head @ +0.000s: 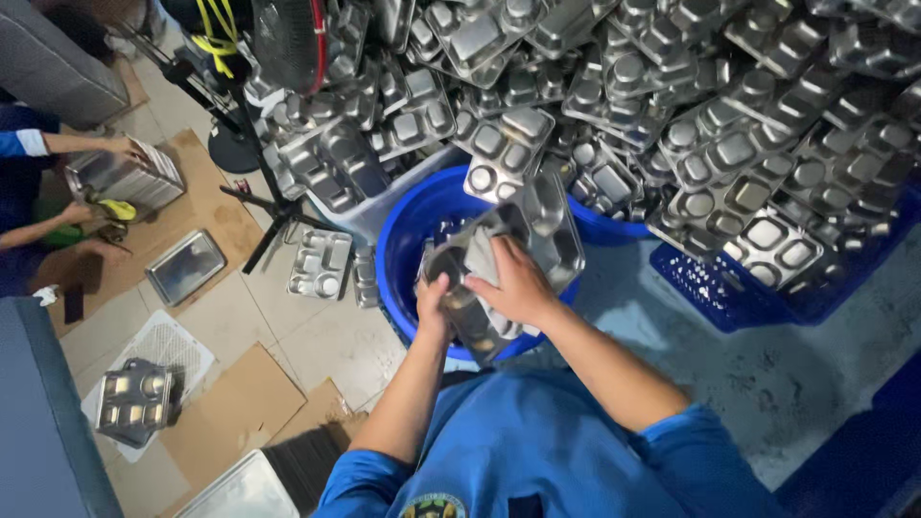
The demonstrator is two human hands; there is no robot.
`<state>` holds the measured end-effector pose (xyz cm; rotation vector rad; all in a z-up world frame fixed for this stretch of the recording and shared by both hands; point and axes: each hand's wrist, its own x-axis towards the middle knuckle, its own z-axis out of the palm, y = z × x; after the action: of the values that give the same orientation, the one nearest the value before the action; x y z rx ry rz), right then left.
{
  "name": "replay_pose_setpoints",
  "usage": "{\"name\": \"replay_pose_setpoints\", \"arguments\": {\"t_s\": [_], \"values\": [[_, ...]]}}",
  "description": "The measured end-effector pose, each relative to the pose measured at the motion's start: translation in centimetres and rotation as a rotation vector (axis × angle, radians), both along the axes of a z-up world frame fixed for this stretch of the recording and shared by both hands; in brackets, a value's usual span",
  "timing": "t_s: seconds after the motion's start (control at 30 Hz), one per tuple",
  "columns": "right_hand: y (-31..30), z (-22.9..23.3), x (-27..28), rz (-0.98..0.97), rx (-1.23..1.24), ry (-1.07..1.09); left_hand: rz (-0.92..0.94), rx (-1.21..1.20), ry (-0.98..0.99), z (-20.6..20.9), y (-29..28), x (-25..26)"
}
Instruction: The person repeatedly picks up stainless steel compartmentalized trays from a blue bin, wipes them with a cloth, and places them onto a stack on a nearby table. The process is continuous and repetitive throughout the clip.
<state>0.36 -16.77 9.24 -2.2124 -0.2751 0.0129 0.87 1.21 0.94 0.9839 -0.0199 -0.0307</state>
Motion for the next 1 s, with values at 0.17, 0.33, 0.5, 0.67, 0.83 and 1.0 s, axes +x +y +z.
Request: {"name": "replay_pose_setpoints", "arguments": {"t_s": [0.17, 0.33, 0.5, 0.67, 0.83, 1.0], "values": [[2.1, 0.7, -1.9, 0.208, -0.175, -0.466, 0.059, 0.035, 0.046, -1.0, 0.1, 2.2], [1.2, 1.7, -2.0, 0.414, -0.283, -0.496, 0.009, 0.194, -0.107, -0.5, 0.1, 2.1], [-0.5, -1.5, -1.8, 0.403, -0.335, -0.406, -0.022, 0.308, -0.075, -3.3, -2.1, 0.5], [-3.9, -1.8, -3.4, 0.391, -0.345, -0.413, 0.048, 0.211, 0.001, -2.4, -5.3, -0.6], [-7.2, -1.5, -7.0, 0.321, -0.450, -0.277, 0.124, -0.318, 0.227, -0.9, -8.9, -2.0], [-10.1, -5.9, -7.7, 0.364, -0.274, 0.133, 0.187, -0.346, 0.172, -2.8, -13.3, -4.5]]}}
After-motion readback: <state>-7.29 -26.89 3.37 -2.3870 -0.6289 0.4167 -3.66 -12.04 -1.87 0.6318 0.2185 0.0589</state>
